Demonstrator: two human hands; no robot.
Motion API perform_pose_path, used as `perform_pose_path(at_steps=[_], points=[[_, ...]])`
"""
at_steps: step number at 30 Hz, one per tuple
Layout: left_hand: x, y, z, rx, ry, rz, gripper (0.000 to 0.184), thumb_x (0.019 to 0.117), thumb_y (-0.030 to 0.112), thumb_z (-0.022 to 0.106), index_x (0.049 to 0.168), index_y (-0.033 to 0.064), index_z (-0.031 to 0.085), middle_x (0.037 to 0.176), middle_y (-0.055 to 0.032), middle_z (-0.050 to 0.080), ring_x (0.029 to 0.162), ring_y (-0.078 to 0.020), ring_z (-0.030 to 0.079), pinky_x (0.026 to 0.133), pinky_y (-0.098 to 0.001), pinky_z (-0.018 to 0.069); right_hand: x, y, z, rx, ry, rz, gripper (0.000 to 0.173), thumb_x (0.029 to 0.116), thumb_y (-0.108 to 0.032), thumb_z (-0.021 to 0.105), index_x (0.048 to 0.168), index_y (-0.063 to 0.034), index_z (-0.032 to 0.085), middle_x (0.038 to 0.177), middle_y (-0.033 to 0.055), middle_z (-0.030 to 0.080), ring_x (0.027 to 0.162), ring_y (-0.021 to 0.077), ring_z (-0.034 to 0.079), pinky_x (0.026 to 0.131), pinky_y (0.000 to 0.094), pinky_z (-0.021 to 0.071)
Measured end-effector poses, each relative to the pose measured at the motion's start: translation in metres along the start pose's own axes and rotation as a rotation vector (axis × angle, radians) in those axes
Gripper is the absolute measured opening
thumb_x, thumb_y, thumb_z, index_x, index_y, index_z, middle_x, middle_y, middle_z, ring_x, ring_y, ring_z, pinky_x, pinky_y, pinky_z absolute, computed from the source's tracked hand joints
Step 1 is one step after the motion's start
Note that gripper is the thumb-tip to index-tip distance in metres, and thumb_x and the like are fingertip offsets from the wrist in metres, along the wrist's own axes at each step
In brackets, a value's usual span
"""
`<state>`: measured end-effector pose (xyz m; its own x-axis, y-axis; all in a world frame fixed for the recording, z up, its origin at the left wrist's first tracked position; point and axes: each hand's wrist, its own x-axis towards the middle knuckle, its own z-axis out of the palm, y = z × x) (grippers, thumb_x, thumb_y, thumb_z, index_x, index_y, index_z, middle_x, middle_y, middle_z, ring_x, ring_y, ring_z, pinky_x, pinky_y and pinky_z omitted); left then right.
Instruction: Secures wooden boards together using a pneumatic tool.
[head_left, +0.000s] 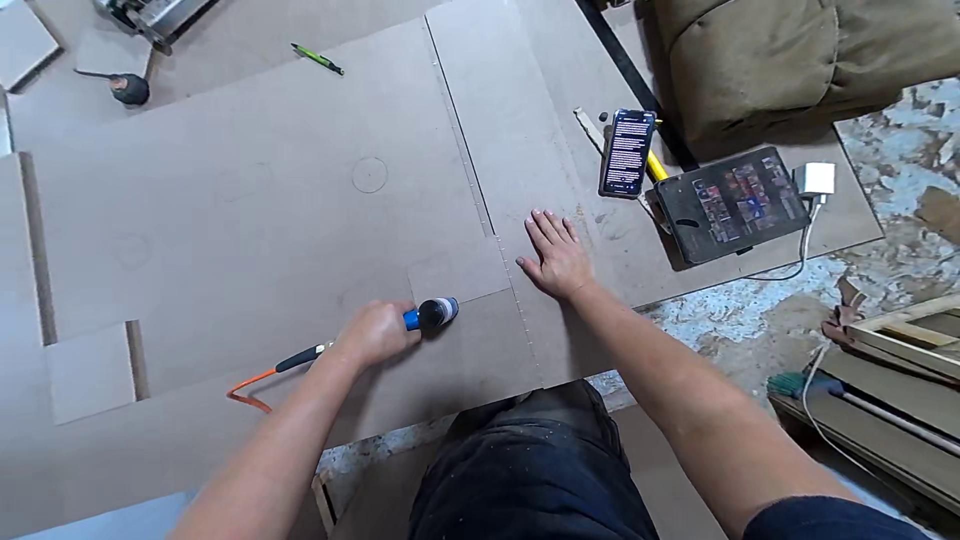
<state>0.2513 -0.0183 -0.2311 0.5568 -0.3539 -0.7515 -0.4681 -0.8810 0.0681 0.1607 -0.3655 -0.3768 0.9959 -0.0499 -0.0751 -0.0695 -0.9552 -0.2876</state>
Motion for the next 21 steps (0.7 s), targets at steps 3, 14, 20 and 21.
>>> perform_pose_path(at_steps=[3, 14, 20, 21], points=[[0.002, 0.007, -0.001, -0.009, -0.002, -0.013, 0.024, 0.0869, 0.043, 0.074, 0.099, 0.0227, 0.070, 0.080, -0.0008, 0.070, 0.078, -0.0208, 0.069, 0.070, -0.0492, 0.0571, 0.001, -0.001, -0.001, 0.001, -0.002, 0.001, 0.084, 0.0990, -0.074, 0.025, 0.164, -0.0203, 0.030, 0.172, 0.0006, 0.021, 0.160, 0.0204, 0.015, 0.129, 0.0516, 0.0122], [0.008, 0.027, -0.003, -0.019, -0.017, -0.006, 0.024, 0.0868, 0.042, 0.074, 0.100, 0.0224, 0.070, 0.080, -0.0005, 0.069, 0.078, -0.0206, 0.068, 0.070, -0.0491, 0.0567, 0.001, 0.000, -0.001, 0.005, -0.009, -0.005, 0.083, 0.0992, -0.073, 0.025, 0.164, -0.0207, 0.030, 0.173, 0.0002, 0.020, 0.160, 0.0206, 0.013, 0.129, 0.0515, 0.0105], [0.008, 0.037, -0.004, -0.056, -0.011, -0.011, 0.023, 0.0887, 0.041, 0.074, 0.102, 0.0228, 0.071, 0.080, -0.0015, 0.070, 0.077, -0.0216, 0.069, 0.069, -0.0510, 0.0569, 0.000, -0.001, 0.001, 0.021, -0.004, -0.003, 0.083, 0.0992, -0.073, 0.026, 0.164, -0.0214, 0.030, 0.172, 0.0003, 0.021, 0.160, 0.0212, 0.015, 0.129, 0.0520, 0.0116], [0.007, 0.038, -0.004, -0.079, -0.009, 0.000, 0.022, 0.0891, 0.039, 0.074, 0.102, 0.0214, 0.072, 0.081, -0.0031, 0.070, 0.078, -0.0233, 0.069, 0.069, -0.0524, 0.0568, 0.000, 0.000, 0.001, 0.025, -0.003, -0.002, 0.083, 0.0990, -0.074, 0.026, 0.163, -0.0213, 0.031, 0.172, 0.0007, 0.022, 0.159, 0.0217, 0.016, 0.129, 0.0527, 0.0121]])
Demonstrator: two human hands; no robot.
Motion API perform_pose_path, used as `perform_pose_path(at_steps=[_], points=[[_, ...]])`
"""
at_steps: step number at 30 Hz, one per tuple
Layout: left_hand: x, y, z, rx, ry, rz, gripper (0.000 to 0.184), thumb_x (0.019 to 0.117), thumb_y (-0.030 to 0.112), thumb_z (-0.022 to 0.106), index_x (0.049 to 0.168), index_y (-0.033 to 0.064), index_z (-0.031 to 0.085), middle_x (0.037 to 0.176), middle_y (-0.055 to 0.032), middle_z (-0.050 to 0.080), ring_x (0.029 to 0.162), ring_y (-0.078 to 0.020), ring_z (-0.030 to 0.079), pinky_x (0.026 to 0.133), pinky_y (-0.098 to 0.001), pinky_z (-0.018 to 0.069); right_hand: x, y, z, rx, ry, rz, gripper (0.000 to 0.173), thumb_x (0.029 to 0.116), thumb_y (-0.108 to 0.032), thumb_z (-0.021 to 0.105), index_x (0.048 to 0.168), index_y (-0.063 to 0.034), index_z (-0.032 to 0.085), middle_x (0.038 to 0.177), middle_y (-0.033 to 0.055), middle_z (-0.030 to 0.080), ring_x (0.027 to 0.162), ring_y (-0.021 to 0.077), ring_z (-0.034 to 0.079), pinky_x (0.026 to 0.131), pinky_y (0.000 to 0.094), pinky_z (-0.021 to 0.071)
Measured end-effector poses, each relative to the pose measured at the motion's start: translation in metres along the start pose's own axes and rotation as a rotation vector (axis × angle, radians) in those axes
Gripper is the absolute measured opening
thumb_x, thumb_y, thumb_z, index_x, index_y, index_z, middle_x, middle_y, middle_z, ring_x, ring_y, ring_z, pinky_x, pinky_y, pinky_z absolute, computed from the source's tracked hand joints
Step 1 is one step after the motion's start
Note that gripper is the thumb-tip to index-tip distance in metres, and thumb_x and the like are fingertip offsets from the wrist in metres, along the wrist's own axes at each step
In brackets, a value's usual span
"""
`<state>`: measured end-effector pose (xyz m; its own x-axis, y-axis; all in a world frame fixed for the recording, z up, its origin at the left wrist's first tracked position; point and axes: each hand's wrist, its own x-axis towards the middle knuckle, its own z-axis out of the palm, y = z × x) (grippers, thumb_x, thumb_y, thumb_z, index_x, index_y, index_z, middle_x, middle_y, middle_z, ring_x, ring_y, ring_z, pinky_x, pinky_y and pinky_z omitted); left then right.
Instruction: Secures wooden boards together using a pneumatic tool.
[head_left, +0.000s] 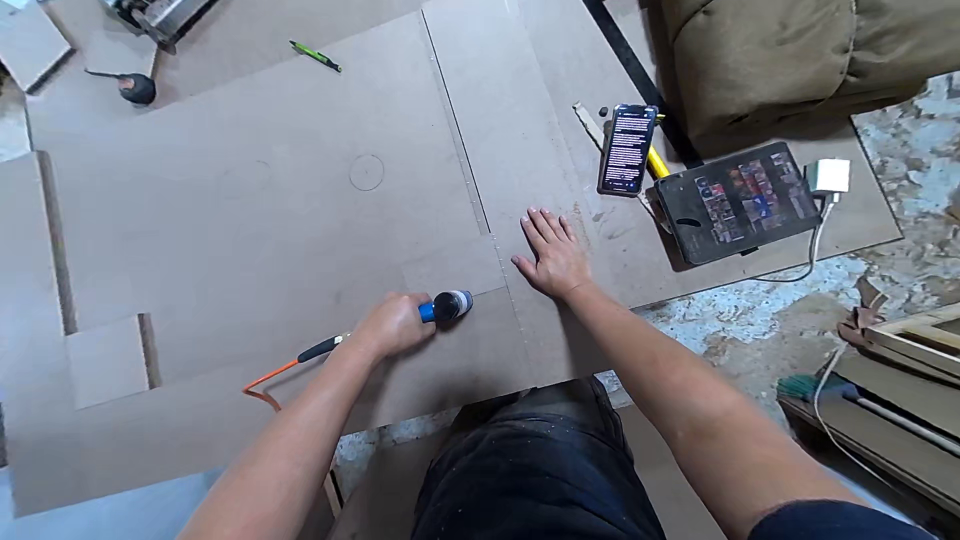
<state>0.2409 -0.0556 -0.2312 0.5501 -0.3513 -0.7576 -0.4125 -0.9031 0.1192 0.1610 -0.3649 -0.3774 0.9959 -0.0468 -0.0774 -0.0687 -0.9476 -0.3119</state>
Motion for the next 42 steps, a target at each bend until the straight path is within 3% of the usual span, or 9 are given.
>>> perform_pose_path(at_steps=[5, 12, 23, 31, 36, 39, 42], points=[[-0.001, -0.009, -0.012, -0.034, -0.026, 0.014, 0.023, 0.0917, 0.034, 0.072, 0.106, 0.0157, 0.073, 0.088, -0.0082, 0.072, 0.086, -0.0279, 0.070, 0.077, -0.0557, 0.0564, 0.000, 0.003, 0.000, 0.023, 0.009, -0.019, 0.083, 0.0990, -0.073, 0.027, 0.163, -0.0199, 0.032, 0.172, 0.0018, 0.023, 0.159, 0.0233, 0.018, 0.129, 0.0535, 0.0125], [-0.012, -0.033, -0.018, 0.026, 0.024, -0.022, 0.021, 0.0901, 0.036, 0.073, 0.103, 0.0191, 0.073, 0.083, -0.0053, 0.071, 0.081, -0.0254, 0.070, 0.073, -0.0542, 0.0564, 0.000, 0.001, -0.002, 0.023, 0.012, -0.013, 0.084, 0.0985, -0.073, 0.028, 0.163, -0.0190, 0.032, 0.172, 0.0024, 0.022, 0.159, 0.0235, 0.017, 0.128, 0.0549, 0.0125], [0.002, 0.012, -0.013, -0.011, -0.036, 0.011, 0.024, 0.0917, 0.036, 0.072, 0.107, 0.0175, 0.072, 0.086, -0.0070, 0.072, 0.084, -0.0260, 0.071, 0.076, -0.0528, 0.0567, 0.000, 0.001, -0.002, 0.009, 0.000, -0.011, 0.084, 0.0989, -0.073, 0.027, 0.163, -0.0192, 0.031, 0.172, 0.0023, 0.021, 0.160, 0.0228, 0.015, 0.128, 0.0538, 0.0109], [0.009, 0.024, -0.015, 0.004, -0.047, 0.008, 0.026, 0.0897, 0.037, 0.074, 0.103, 0.0149, 0.070, 0.083, -0.0080, 0.070, 0.082, -0.0276, 0.069, 0.074, -0.0538, 0.0567, 0.000, 0.002, -0.002, 0.029, -0.002, -0.008, 0.084, 0.0986, -0.074, 0.027, 0.163, -0.0198, 0.032, 0.172, 0.0018, 0.022, 0.159, 0.0228, 0.016, 0.129, 0.0529, 0.0104], [0.014, 0.038, -0.019, 0.034, -0.053, 0.033, 0.024, 0.0907, 0.036, 0.072, 0.105, 0.0171, 0.070, 0.083, -0.0063, 0.070, 0.082, -0.0251, 0.070, 0.074, -0.0514, 0.0566, 0.001, 0.002, -0.002, 0.027, -0.004, -0.007, 0.082, 0.0993, -0.072, 0.028, 0.163, -0.0200, 0.032, 0.172, 0.0020, 0.021, 0.159, 0.0229, 0.016, 0.129, 0.0526, 0.0110], [0.009, 0.049, -0.017, 0.027, 0.004, 0.043, 0.019, 0.0895, 0.032, 0.076, 0.101, 0.0182, 0.070, 0.079, -0.0048, 0.069, 0.075, -0.0232, 0.068, 0.067, -0.0497, 0.0557, -0.001, 0.000, -0.003, 0.034, 0.009, -0.002, 0.082, 0.0994, -0.071, 0.029, 0.162, -0.0190, 0.035, 0.172, 0.0027, 0.023, 0.159, 0.0239, 0.017, 0.129, 0.0535, 0.0126], [0.020, 0.055, -0.015, 0.040, -0.006, 0.030, 0.022, 0.0881, 0.036, 0.076, 0.103, 0.0211, 0.072, 0.081, -0.0027, 0.070, 0.077, -0.0225, 0.069, 0.070, -0.0508, 0.0567, 0.000, 0.003, -0.003, 0.037, 0.028, -0.001, 0.080, 0.1000, -0.070, 0.031, 0.161, -0.0186, 0.036, 0.171, 0.0023, 0.024, 0.159, 0.0228, 0.018, 0.129, 0.0529, 0.0128]])
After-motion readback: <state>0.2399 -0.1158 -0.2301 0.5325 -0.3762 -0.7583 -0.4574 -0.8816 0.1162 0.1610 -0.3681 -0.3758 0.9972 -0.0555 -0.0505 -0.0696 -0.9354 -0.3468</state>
